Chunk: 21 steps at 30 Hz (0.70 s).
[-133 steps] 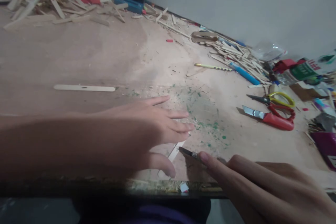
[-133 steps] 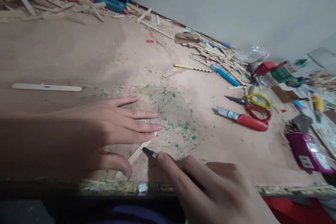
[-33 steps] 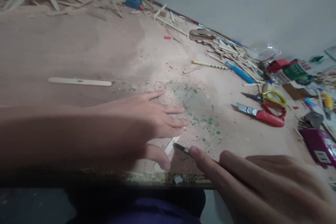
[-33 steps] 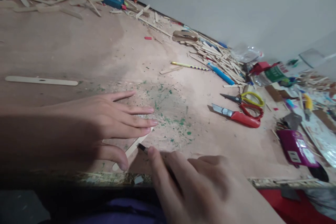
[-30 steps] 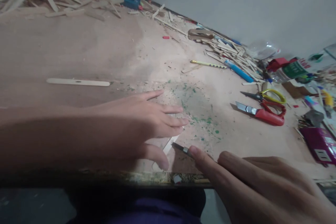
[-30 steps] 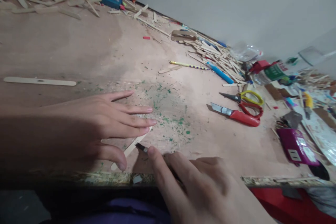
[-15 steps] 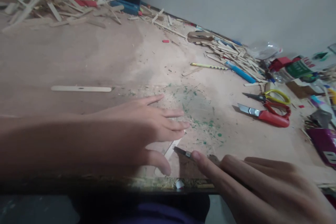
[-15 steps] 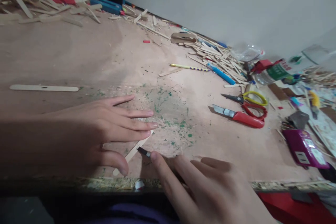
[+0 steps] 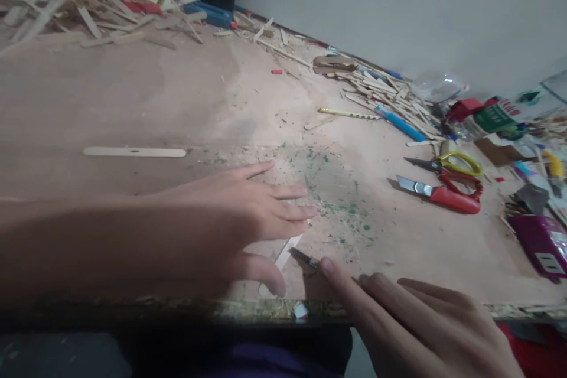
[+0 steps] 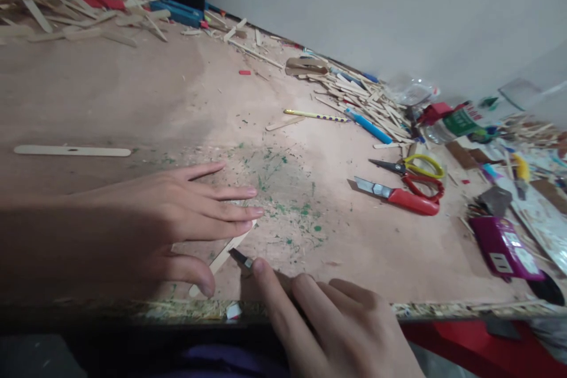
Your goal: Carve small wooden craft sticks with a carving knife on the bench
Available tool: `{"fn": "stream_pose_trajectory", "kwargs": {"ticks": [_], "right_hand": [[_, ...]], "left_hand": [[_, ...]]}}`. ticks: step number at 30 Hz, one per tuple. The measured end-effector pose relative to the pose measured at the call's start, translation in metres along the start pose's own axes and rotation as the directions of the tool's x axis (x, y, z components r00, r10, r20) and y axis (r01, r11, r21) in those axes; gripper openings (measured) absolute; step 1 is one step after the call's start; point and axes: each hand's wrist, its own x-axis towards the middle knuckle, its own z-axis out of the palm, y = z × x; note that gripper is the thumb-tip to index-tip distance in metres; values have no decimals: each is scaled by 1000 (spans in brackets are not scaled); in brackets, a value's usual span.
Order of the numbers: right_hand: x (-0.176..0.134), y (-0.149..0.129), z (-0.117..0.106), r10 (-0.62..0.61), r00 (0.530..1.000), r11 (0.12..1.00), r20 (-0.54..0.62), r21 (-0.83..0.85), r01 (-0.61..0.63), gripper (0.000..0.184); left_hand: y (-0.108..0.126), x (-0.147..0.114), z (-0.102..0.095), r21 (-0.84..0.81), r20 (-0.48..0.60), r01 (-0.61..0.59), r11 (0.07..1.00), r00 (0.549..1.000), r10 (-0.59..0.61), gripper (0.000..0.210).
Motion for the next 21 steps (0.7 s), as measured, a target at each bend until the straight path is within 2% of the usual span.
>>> {"fn": "stream_pose_trajectory", "kwargs": {"ticks": [5, 10, 13, 17, 21], "right_hand": [[1, 6, -1, -30, 1000, 999, 7, -33, 30, 41], [-3, 13, 5, 7, 999, 999, -34, 47, -5, 39], [-10, 16, 14, 49, 998, 993, -47, 107, -44, 40], [-18, 15, 28, 101, 991, 978, -90, 193, -82, 38], [-19, 15, 35, 157, 971, 967, -180, 226, -114, 32]], "left_hand": [[-1, 1, 0, -6, 8, -12, 1000, 1000, 12, 60], [-4, -2, 0, 15, -15, -56, 998, 998, 56, 62], [-8, -5, 4, 62, -35, -93, 994, 995, 95, 64], [-13, -10, 12, 135, -147, -144, 980, 975, 163, 69], [-6, -11, 3, 248, -113, -154, 956, 976, 187, 60]]}}
